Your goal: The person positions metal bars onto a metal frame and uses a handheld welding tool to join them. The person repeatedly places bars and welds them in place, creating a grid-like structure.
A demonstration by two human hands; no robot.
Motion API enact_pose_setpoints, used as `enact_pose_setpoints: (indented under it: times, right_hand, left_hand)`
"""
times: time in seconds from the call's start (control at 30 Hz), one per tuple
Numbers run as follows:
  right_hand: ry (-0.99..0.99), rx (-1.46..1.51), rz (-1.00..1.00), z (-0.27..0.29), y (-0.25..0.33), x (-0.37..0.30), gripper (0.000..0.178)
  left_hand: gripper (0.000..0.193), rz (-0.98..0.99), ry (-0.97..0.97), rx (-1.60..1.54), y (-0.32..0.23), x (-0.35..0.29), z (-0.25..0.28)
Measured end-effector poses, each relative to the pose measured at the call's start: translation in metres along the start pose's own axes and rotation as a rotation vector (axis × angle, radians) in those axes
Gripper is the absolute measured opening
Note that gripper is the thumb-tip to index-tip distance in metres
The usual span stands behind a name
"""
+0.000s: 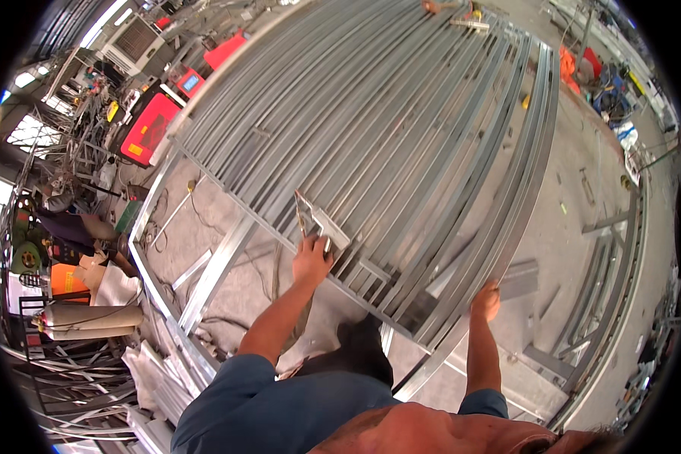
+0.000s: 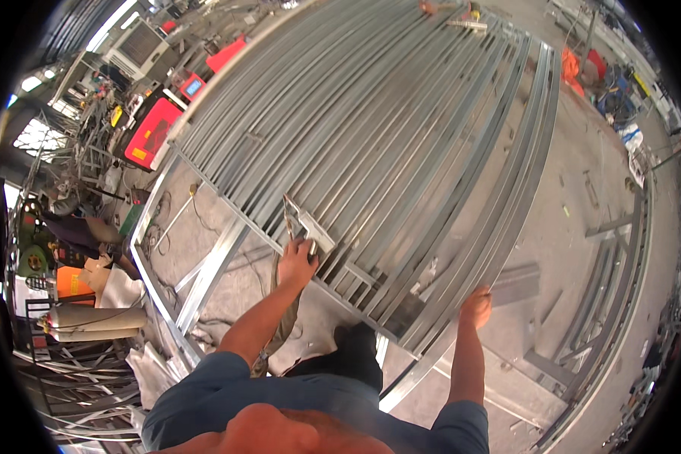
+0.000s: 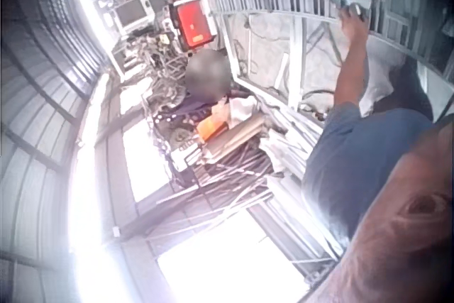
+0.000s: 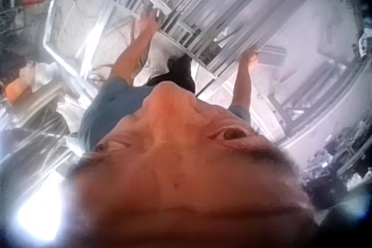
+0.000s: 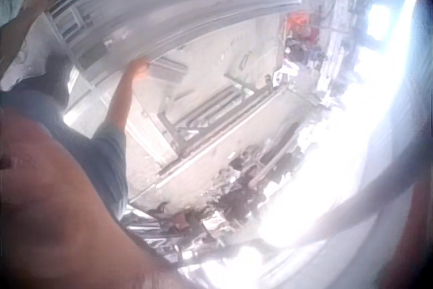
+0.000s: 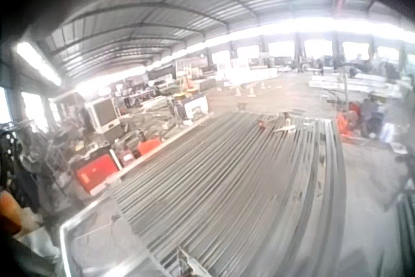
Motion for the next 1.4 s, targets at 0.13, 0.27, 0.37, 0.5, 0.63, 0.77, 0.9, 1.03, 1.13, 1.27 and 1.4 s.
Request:
enact_pose_setpoints:
  times: [0.13,0.27,0.37,0.5,0.63,0.77,0.9,1.03,1.13,1.27,1.4]
  right_hand:
    - [0.029,0.028,0.018,-0.003,0.014,-0.02,0.066]
    - [-0.06,0.024,0.035,0.008,0.004,0.0,0.065]
    - [-0.054,-0.014,-0.004,0.013,-0.003,0.003,0.066]
    - [-0.026,-0.002,0.027,0.011,0.001,-0.001,0.067]
    - [-0.049,-0.01,0.051,0.015,0.004,0.002,0.064]
    - [-0.021,-0.036,0.048,0.009,0.008,0.001,0.061]
    - [0.016,0.024,0.187,-0.007,-0.011,0.012,0.061]
    - [0.034,-0.005,0.009,0.004,0.005,-0.016,0.066]
    - [0.019,-0.032,0.051,0.006,0.002,-0.011,0.067]
    - [-0.038,-0.034,0.07,0.002,0.0,0.004,0.065]
    - [0.01,-0.052,0.04,-0.002,-0.001,0.008,0.065]
  left_hand:
    - [0.05,0.022,-0.011,0.03,0.015,-0.014,0.009]
    - [0.049,-0.014,-0.021,-0.025,-0.002,-0.001,-0.003]
    - [0.047,-0.025,-0.035,-0.015,-0.008,-0.001,-0.01]
    - [0.046,-0.025,-0.032,0.018,-0.006,-0.004,-0.006]
    - [0.047,-0.051,-0.044,0.044,-0.01,-0.001,-0.005]
    - [0.045,-0.013,-0.001,0.005,-0.003,-0.004,-0.006]
    - [0.045,0.045,0.008,-0.063,-0.004,0.0,0.002]
    - [0.048,-0.003,-0.004,0.004,0.004,-0.009,0.003]
    - [0.048,0.024,0.011,-0.012,0.005,-0.011,0.001]
    - [0.048,0.036,0.042,-0.038,0.0,-0.007,0.0]
    - [0.049,0.045,0.041,-0.039,0.0,-0.007,-0.001]
Point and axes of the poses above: each hand's wrist, its own x-axis towards the middle knuckle, its own z-axis out of the back of the hand, y = z × x, the point moved 8 cm from there along x, towards the middle knuckle, and after that the axes turned 9 degrees about -z, right-handed, at the moved point
